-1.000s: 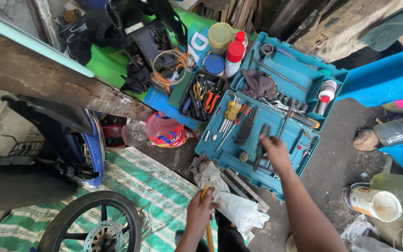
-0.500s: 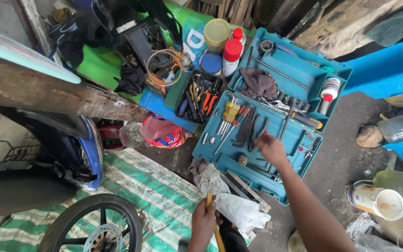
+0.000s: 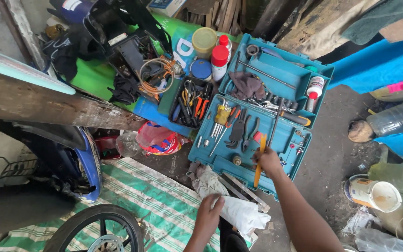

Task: The person is repairing a motorcycle engine, specifically tucking in fiber ends or gasket material and using tools like pliers, a screwdriver, and a spray lubricant.

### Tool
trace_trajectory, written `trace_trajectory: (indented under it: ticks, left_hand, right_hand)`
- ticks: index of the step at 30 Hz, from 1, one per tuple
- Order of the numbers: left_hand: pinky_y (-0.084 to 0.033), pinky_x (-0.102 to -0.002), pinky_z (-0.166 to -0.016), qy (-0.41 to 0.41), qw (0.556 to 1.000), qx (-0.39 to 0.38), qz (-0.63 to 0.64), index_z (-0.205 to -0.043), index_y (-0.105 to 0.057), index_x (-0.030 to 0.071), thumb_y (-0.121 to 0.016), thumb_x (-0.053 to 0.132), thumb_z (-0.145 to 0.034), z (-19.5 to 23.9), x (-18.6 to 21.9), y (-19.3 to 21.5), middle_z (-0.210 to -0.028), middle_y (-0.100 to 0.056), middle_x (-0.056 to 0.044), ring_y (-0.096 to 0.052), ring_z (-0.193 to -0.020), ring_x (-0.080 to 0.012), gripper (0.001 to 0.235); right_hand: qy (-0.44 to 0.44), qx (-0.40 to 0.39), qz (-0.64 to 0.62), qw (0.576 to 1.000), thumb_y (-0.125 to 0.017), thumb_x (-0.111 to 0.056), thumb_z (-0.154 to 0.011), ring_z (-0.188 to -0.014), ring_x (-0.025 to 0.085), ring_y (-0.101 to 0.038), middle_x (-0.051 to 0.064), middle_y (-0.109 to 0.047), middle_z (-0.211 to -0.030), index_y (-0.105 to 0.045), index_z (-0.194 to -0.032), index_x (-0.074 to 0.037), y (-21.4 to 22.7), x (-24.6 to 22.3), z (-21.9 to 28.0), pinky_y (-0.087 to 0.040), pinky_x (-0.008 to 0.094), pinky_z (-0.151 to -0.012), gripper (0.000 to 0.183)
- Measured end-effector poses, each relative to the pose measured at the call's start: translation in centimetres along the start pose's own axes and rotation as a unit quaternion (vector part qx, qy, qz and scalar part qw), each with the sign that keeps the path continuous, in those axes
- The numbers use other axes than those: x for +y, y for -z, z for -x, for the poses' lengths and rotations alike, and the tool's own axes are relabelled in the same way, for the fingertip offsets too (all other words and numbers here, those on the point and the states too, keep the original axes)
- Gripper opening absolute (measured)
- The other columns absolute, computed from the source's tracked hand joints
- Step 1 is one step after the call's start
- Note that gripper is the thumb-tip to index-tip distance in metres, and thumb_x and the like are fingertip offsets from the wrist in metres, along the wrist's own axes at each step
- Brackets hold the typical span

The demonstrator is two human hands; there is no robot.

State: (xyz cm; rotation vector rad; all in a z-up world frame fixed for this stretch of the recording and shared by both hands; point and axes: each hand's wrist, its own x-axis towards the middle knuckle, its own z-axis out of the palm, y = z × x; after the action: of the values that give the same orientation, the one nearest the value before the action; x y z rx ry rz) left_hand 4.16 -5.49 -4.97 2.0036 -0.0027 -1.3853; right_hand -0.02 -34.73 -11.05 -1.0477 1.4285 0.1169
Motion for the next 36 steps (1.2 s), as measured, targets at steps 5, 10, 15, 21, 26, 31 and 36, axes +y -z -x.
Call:
trace_trajectory:
  ticks: [5,10,15,21,26,31,36]
  left_hand:
    - [-0.050,-0.035,-0.116,0.238,0.969,-0.013,-0.064,-0.145,-0.075,0.027,-0.059,0.067,-0.103,-3.9,-17.6,0.4,-0.148,-0.075,0.005,-0.072,-0.136,-0.0164,0.060]
    - [-0.051,-0.036,-0.115,0.307,0.950,0.012,0.057,-0.148,-0.074,0.027,-0.068,0.069,-0.101,-4.6,-21.7,0.9,-0.144,-0.078,0.005,-0.074,-0.130,-0.0171,0.064]
    - [-0.050,-0.044,-0.105,0.330,0.908,0.051,0.253,-0.154,-0.070,0.018,-0.069,0.066,-0.101,-3.3,-21.3,0.4,-0.140,-0.075,-0.005,-0.073,-0.123,-0.0268,0.072]
    - [-0.050,-0.053,-0.093,0.312,0.810,0.093,0.487,-0.161,-0.066,0.008,-0.070,0.064,-0.101,-2.6,-19.7,0.1,-0.136,-0.072,-0.017,-0.072,-0.115,-0.0385,0.082]
    - [-0.032,-0.065,-0.122,-0.087,0.687,-0.128,0.710,-0.169,-0.042,0.018,-0.035,0.089,-0.098,-6.3,-18.9,-2.2,-0.173,-0.038,-0.012,-0.034,-0.155,-0.0414,0.101]
    - [-0.016,-0.061,-0.132,-0.301,0.657,-0.211,0.659,-0.179,-0.025,0.026,-0.019,0.097,-0.096,0.3,-13.8,-2.8,-0.186,-0.016,-0.001,-0.011,-0.170,-0.0291,0.109]
    - [-0.025,-0.050,-0.136,0.017,0.829,0.271,0.488,-0.174,-0.038,0.027,-0.029,0.083,-0.101,-9.6,-2.4,-7.8,-0.175,-0.050,0.001,-0.037,-0.168,-0.0192,0.092]
  right_hand:
    - [-0.004,0.042,0.047,0.998,-0.060,-0.010,-0.113,-0.098,0.033,-0.075,0.020,-0.073,-0.122,-0.065,-0.140,0.001,0.3,-3.0,-9.4,-0.069,0.047,-0.077,0.030]
    - [0.154,0.117,0.427,0.883,-0.057,-0.035,-0.097,-0.058,0.032,-0.081,0.013,-0.079,-0.064,-0.085,-0.083,-0.008,4.2,-7.5,-26.1,-0.069,0.048,-0.062,0.041]
    - [0.471,0.224,0.340,0.782,-0.078,-0.025,-0.094,-0.112,0.033,-0.079,0.011,-0.079,-0.124,-0.078,-0.140,-0.013,3.2,-15.3,-18.8,-0.061,0.048,-0.101,0.047]
    - [0.446,-0.027,0.295,0.845,-0.048,0.001,-0.106,-0.080,0.021,-0.080,0.008,-0.078,-0.106,-0.064,-0.116,-0.011,-5.8,0.6,6.8,-0.069,0.031,-0.064,0.023]
    - [0.524,-0.241,0.237,0.782,-0.063,-0.051,-0.102,-0.118,0.032,-0.066,0.016,-0.071,-0.143,-0.056,-0.154,-0.007,-12.3,13.4,22.6,-0.049,0.051,-0.099,0.068]
    - [0.635,-0.314,0.217,0.671,-0.039,-0.066,-0.114,-0.162,0.039,-0.039,0.018,-0.052,-0.171,-0.049,-0.166,-0.007,-15.1,14.9,17.6,-0.027,0.058,-0.132,0.080]
    - [0.379,-0.351,0.188,0.835,-0.034,-0.062,-0.108,-0.153,0.025,-0.055,0.008,-0.058,-0.167,-0.055,-0.164,-0.020,-17.3,7.7,19.8,-0.038,0.045,-0.126,0.074]
